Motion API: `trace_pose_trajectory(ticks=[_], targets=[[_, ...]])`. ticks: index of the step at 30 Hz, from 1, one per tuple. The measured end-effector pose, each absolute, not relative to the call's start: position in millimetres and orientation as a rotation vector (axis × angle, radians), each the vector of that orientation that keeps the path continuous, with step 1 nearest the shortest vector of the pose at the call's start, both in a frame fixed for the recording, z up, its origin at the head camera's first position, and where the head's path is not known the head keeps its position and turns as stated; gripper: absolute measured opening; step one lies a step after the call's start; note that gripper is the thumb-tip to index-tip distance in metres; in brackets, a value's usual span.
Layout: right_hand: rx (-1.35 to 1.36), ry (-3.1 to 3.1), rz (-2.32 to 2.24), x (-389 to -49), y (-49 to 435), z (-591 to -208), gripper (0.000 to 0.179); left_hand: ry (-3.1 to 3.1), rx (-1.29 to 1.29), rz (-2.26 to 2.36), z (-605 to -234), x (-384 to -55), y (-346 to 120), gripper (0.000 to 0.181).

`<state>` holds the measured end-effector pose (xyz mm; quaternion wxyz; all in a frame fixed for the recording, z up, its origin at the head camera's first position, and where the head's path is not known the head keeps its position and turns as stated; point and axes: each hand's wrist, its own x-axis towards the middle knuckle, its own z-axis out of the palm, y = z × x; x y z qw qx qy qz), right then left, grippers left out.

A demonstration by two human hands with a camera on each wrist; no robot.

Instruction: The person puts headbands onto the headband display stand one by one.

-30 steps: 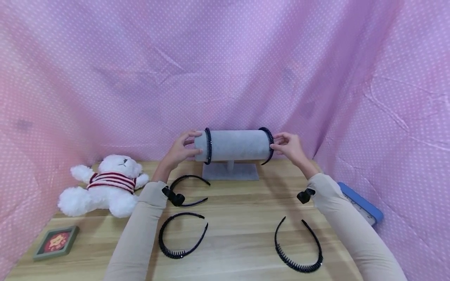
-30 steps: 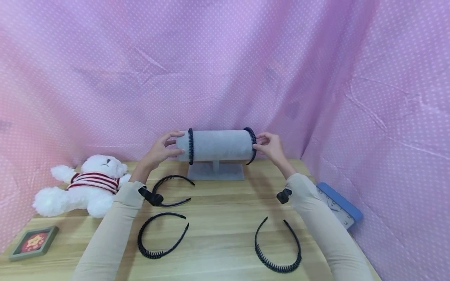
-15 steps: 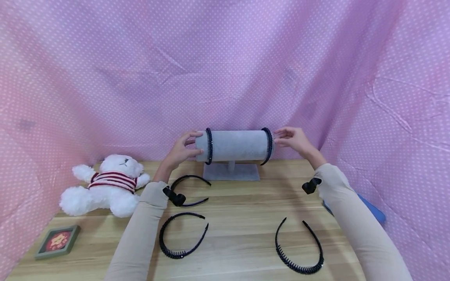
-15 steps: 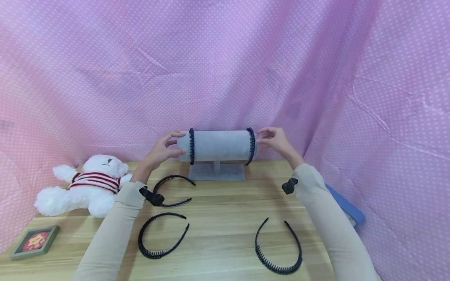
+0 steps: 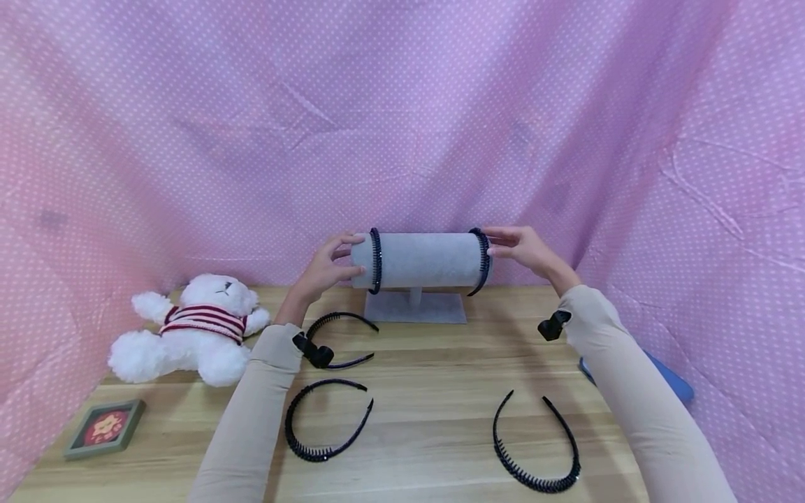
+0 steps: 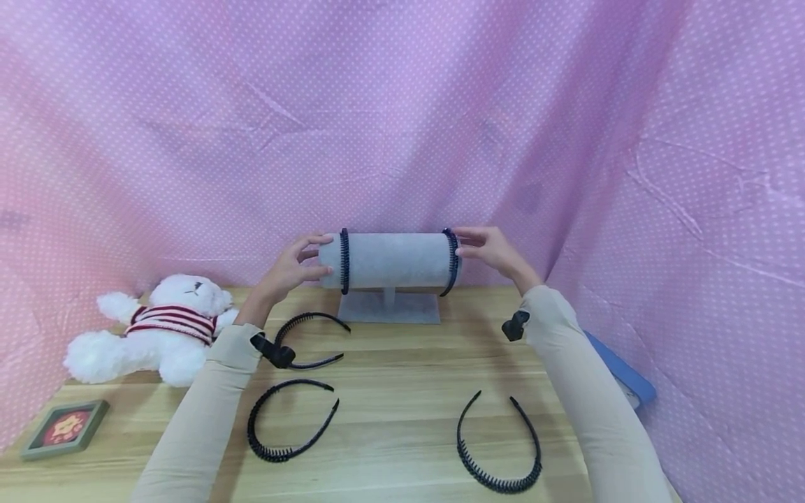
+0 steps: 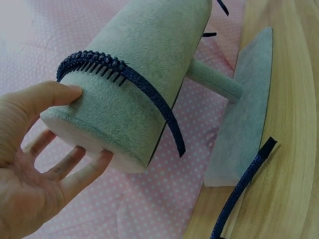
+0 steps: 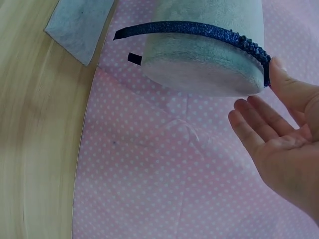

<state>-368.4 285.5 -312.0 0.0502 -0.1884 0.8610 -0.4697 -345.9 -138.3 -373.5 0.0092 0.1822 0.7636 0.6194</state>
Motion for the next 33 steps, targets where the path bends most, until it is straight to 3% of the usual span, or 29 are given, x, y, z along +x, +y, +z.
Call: trace_pose_trajectory(ticks=[33], targets=[[-0.893, 2.854, -1.189, -362, 236, -314, 0.05, 2.403, 0.539, 1.919, -372, -344, -137, 0.059]])
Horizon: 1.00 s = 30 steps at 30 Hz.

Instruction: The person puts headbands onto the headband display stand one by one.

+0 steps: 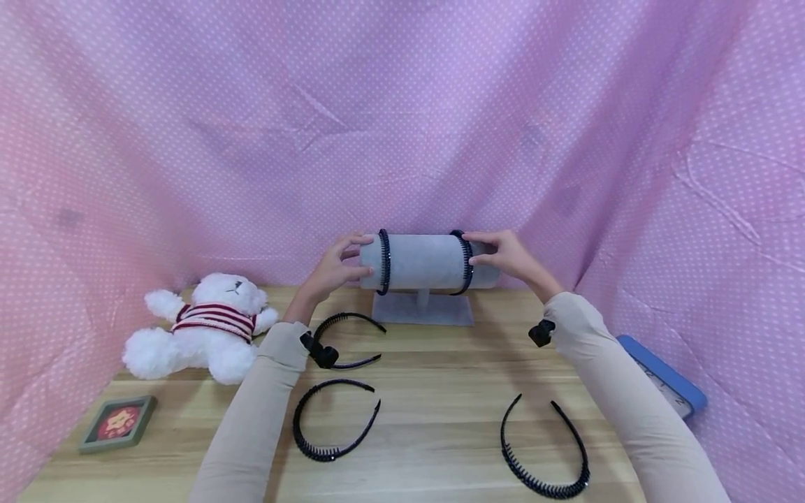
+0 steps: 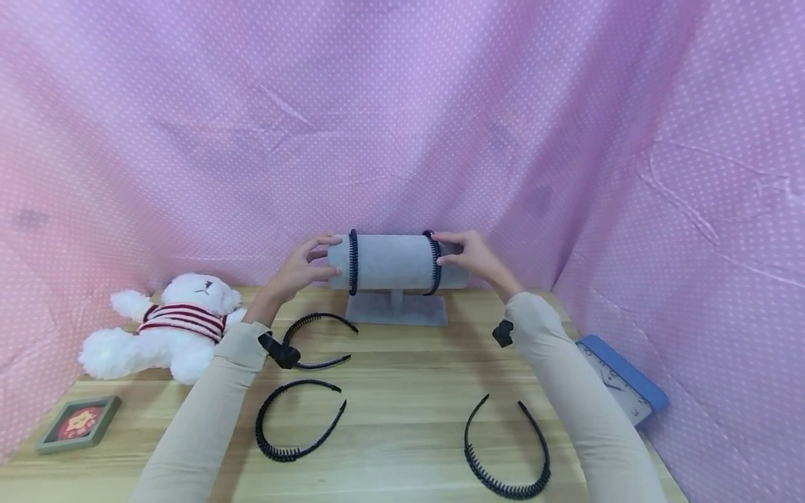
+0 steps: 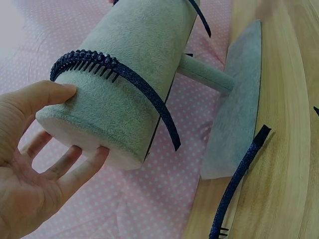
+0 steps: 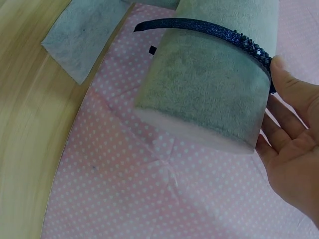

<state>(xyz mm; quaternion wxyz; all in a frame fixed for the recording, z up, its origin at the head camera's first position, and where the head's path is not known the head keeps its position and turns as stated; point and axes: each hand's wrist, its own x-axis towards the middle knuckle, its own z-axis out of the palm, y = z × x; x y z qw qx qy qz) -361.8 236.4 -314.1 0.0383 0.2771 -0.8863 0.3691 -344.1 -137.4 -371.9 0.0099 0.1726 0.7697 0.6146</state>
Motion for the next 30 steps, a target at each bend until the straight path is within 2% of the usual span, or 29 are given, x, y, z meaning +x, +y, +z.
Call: trace_pose_trajectory(ticks=[30], targets=[[0.841, -2.762, 1.064, -359, 214, -316, 0.052, 2.377, 0.566, 1.922, -372, -337, -135, 0.059]])
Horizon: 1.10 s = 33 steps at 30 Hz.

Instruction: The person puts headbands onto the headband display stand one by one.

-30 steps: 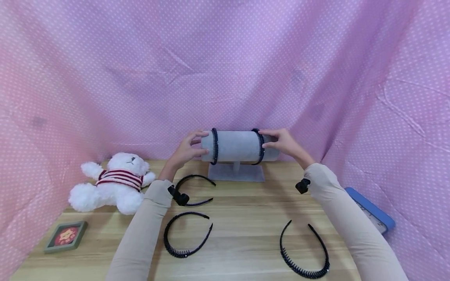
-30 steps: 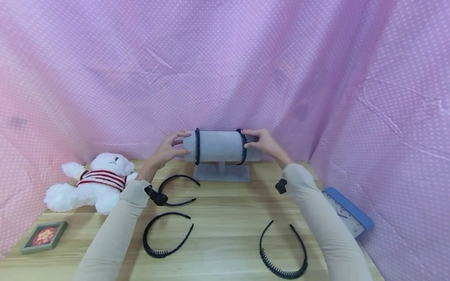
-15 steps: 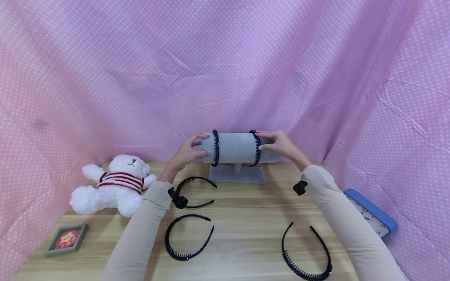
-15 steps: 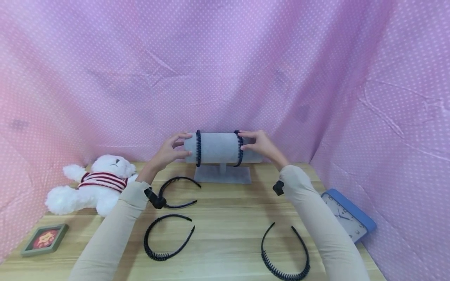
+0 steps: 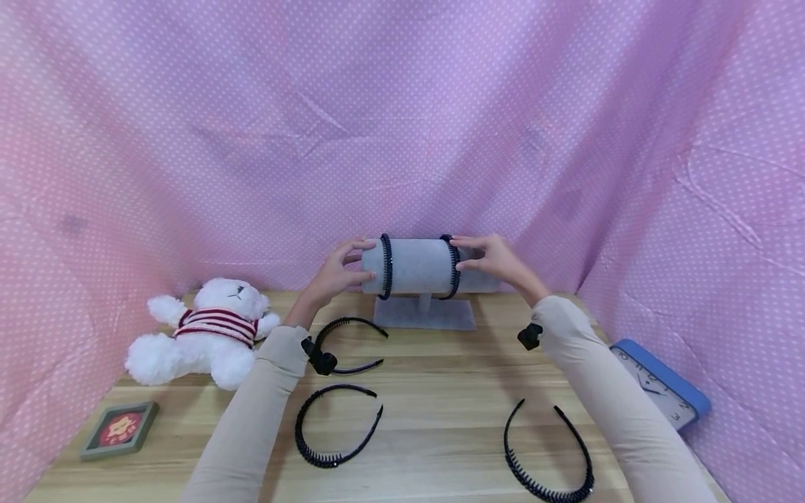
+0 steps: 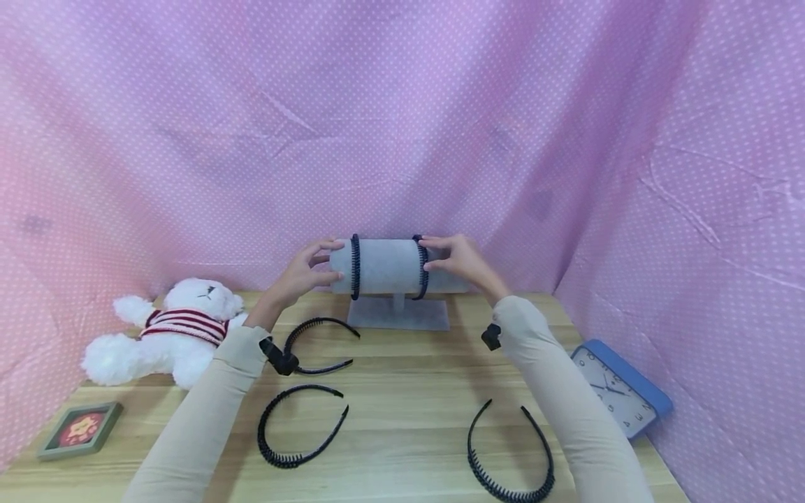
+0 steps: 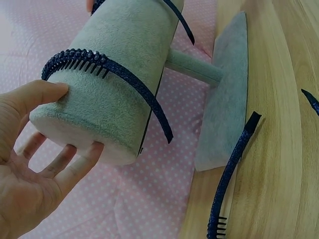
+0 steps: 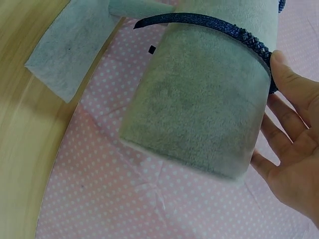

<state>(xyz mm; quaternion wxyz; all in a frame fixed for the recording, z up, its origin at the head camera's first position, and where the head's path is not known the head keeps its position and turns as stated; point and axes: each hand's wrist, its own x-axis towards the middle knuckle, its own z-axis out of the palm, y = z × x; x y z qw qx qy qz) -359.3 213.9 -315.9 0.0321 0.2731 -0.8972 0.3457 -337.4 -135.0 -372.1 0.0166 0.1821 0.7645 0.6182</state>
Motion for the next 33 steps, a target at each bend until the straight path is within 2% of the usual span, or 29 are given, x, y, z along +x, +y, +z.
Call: trace_pose_trajectory(ticks=[33], targets=[[0.834, -2.776, 1.019, -361, 168, -314, 0.052, 2.363, 0.574, 1.928, -375, -341, -135, 0.06]])
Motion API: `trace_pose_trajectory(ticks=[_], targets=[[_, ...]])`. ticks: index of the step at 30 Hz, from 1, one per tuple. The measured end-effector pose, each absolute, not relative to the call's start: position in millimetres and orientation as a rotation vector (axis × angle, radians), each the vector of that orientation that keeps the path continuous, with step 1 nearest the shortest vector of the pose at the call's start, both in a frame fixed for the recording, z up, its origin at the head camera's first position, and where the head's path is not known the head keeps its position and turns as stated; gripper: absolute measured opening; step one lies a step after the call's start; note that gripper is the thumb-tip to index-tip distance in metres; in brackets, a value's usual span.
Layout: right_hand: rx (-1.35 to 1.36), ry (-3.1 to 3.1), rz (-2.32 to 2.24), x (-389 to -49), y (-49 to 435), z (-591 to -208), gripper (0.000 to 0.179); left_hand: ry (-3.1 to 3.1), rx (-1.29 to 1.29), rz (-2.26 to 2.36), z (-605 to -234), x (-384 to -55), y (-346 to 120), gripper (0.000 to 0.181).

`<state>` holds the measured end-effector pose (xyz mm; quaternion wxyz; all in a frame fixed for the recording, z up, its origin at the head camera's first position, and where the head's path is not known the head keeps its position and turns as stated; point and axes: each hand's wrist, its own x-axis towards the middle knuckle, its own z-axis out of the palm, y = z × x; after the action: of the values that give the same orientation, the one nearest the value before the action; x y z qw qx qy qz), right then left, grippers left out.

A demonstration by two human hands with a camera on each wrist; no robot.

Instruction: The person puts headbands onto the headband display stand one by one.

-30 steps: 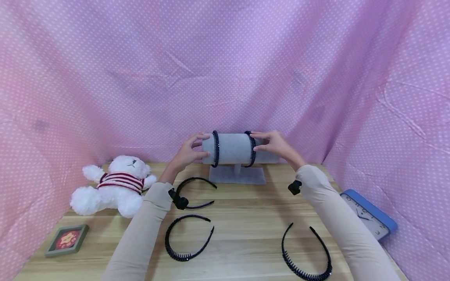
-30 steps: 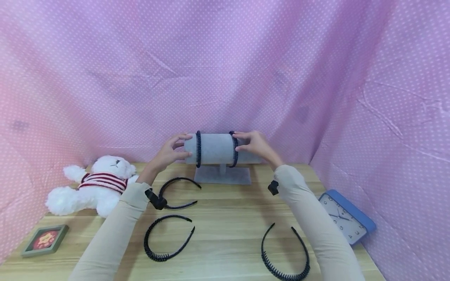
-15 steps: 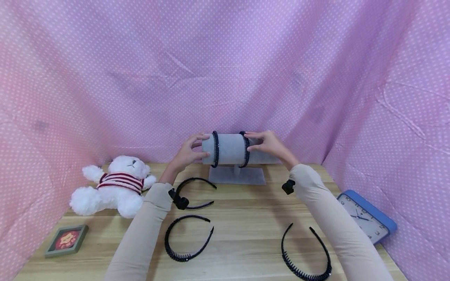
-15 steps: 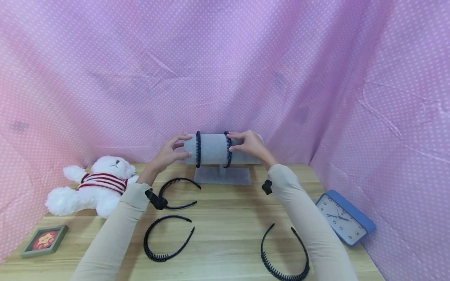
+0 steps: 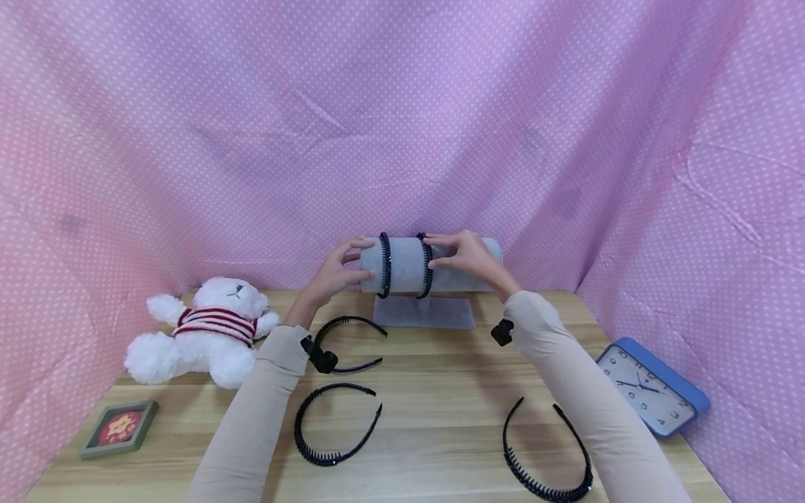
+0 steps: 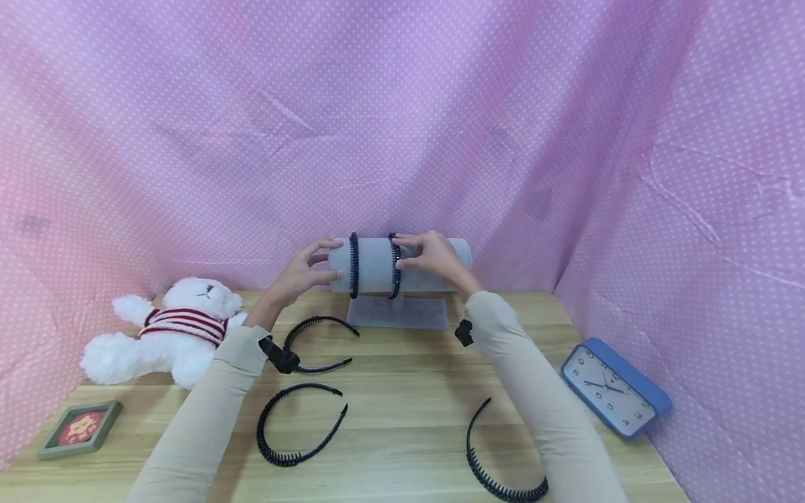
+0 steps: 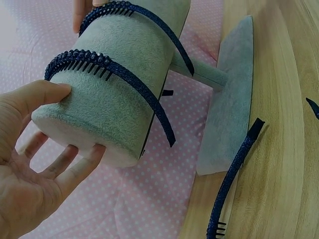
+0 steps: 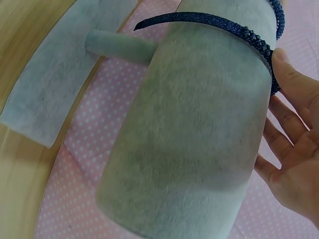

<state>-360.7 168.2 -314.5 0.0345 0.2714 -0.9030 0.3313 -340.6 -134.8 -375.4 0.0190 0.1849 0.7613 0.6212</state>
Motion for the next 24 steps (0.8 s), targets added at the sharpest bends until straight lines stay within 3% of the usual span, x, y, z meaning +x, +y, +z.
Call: trace_pose_trajectory(ticks=[24], targets=[[0.812, -2.8, 1.013, -355, 128, -315, 0.054, 2.374, 0.571, 1.927, -375, -342, -135, 0.059]])
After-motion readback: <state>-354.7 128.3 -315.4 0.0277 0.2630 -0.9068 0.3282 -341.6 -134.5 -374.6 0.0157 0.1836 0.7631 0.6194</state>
